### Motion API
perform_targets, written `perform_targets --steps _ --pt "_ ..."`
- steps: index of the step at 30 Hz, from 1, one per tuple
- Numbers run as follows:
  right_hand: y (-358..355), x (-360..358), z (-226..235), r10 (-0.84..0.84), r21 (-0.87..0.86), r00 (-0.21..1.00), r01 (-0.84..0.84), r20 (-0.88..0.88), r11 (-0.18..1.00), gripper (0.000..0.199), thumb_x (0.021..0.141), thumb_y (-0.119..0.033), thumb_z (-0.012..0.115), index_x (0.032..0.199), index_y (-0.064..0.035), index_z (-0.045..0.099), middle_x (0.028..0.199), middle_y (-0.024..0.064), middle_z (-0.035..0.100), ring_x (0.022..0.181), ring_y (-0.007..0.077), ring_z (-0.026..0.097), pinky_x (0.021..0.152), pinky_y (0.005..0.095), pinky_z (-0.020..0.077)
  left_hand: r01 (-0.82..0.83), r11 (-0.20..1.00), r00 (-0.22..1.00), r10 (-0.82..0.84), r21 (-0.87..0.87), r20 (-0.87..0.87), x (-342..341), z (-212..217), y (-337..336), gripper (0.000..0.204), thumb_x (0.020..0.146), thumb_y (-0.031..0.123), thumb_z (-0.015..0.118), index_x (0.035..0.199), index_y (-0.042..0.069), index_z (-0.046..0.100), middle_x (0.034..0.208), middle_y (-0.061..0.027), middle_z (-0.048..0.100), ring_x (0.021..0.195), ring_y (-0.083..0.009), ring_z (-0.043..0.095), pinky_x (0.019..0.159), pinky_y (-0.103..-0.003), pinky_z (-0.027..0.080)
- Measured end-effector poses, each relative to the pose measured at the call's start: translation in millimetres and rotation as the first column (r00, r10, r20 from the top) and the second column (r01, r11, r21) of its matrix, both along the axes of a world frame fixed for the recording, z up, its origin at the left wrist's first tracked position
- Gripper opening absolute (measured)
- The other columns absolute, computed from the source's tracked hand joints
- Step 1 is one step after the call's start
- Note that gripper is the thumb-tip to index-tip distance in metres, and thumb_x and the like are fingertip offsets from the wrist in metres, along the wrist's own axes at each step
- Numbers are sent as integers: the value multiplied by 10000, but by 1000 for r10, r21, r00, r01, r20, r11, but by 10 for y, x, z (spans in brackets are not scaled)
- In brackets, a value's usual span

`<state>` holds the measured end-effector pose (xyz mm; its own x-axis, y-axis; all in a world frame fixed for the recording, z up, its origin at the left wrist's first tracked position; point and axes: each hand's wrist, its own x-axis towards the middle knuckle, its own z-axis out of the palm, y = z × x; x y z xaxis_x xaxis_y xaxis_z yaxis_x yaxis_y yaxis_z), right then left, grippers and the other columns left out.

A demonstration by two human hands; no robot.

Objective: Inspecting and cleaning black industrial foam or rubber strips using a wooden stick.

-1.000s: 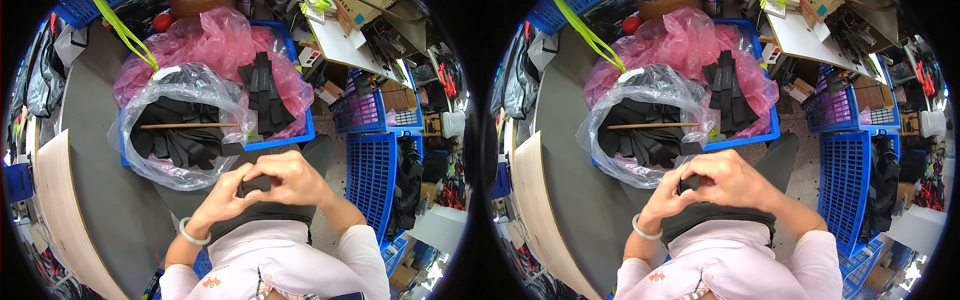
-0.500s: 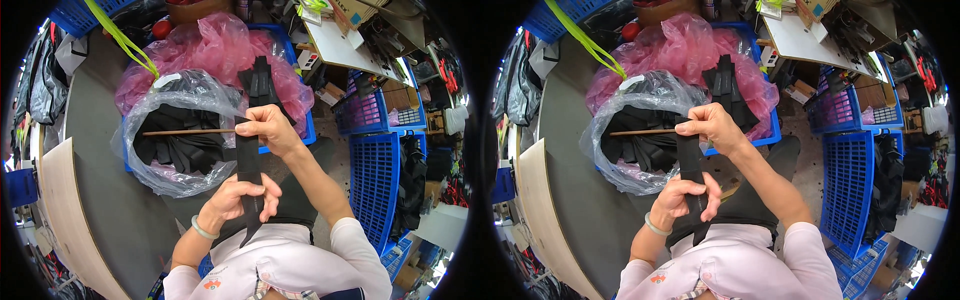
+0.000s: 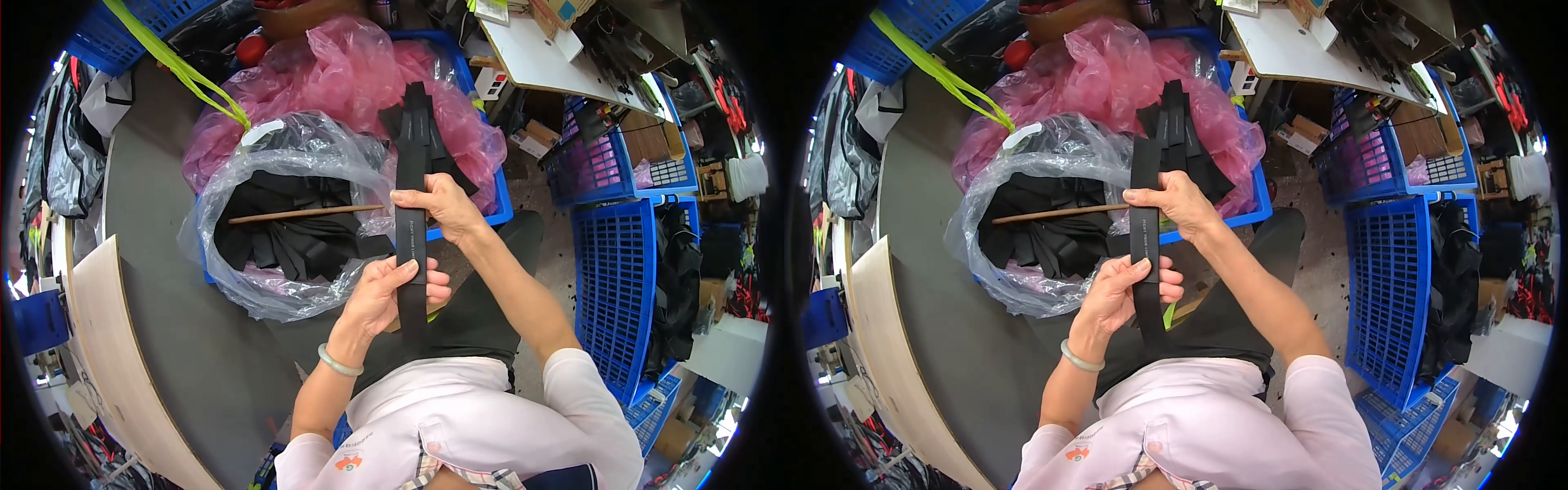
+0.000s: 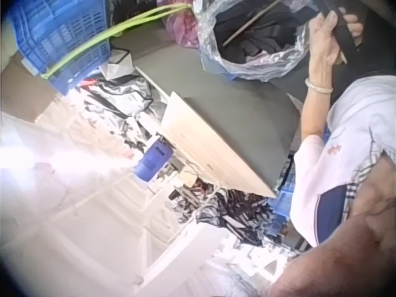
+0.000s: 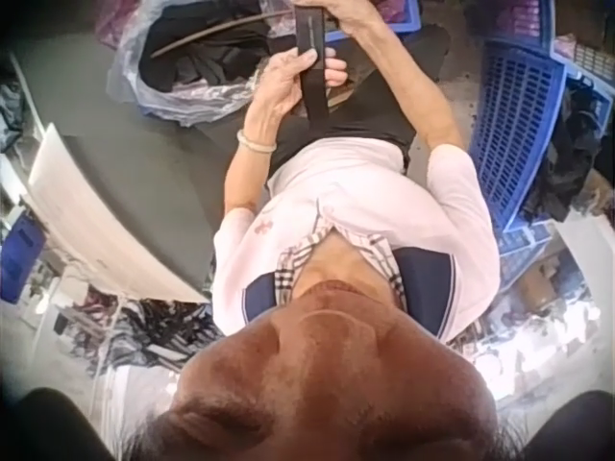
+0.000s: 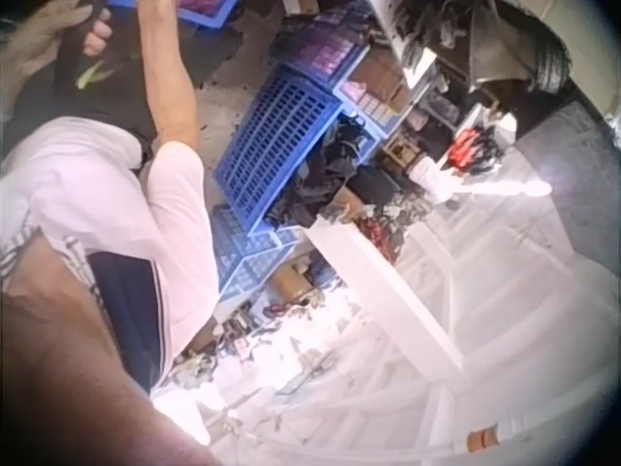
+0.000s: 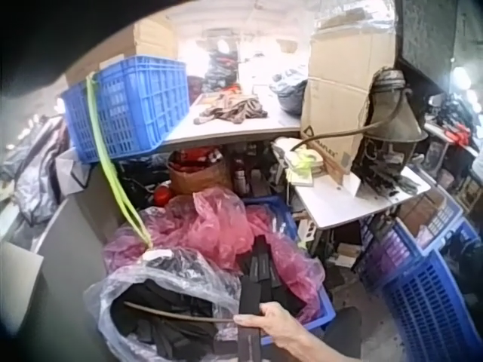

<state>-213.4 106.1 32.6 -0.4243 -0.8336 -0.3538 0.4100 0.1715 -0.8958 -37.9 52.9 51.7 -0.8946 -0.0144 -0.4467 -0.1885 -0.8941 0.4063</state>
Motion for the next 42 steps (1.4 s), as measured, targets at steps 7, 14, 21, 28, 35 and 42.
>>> perform_targets --steps 7,14,21,28,35,42 --pt "-2 -49 -402 -191 86 972 180 140 980 186 795 -207 710 754 -52 616 652 6 596 537 71 543 479 218 423 -80 996 993 82 -33 83 -62 -219 117 274 894 91 556 1086 -102 526 982 -237 630 856 -308 666 801 -411 555" --pt "-168 26 -536 -380 92 923 374 61 923 207 808 -234 699 735 -66 601 654 -14 578 530 65 507 462 227 385 -121 991 989 126 -64 81 -149 -317 148 260 897 85 547 1084 -94 518 990 -233 627 892 -311 656 824 -409 546" --pt "57 -177 -297 -53 121 997 59 -56 991 104 774 -110 700 834 -75 622 703 -31 588 608 28 510 530 180 376 -298 936 954 301 -188 -13 -581 -572 52 231 929 98 487 1101 -52 519 960 -147 635 866 -232 658 794 -316 536" --pt "-325 -1590 -1014 -130 86 538 358 -833 930 178 789 -123 658 923 -8 642 781 26 639 688 116 591 621 254 465 -382 543 822 570 -748 -6 -72 -368 -66 276 877 100 586 1119 -28 553 910 -86 638 762 -113 605 664 -228 504" --pt "-718 242 -499 212 94 827 -192 -521 977 138 792 -149 661 808 -12 656 698 46 624 633 103 572 588 259 446 -593 371 373 913 -715 164 1043 -745 -810 177 870 25 554 1031 -47 536 842 -94 599 683 -147 606 594 -245 529" --pt "-915 449 -893 115 144 554 8 -825 990 117 748 -84 628 825 2 646 762 138 618 713 299 611 666 372 477 -497 405 536 839 -768 95 787 -744 -728 201 856 49 594 1041 -26 570 893 -88 613 750 -143 621 635 -256 536"
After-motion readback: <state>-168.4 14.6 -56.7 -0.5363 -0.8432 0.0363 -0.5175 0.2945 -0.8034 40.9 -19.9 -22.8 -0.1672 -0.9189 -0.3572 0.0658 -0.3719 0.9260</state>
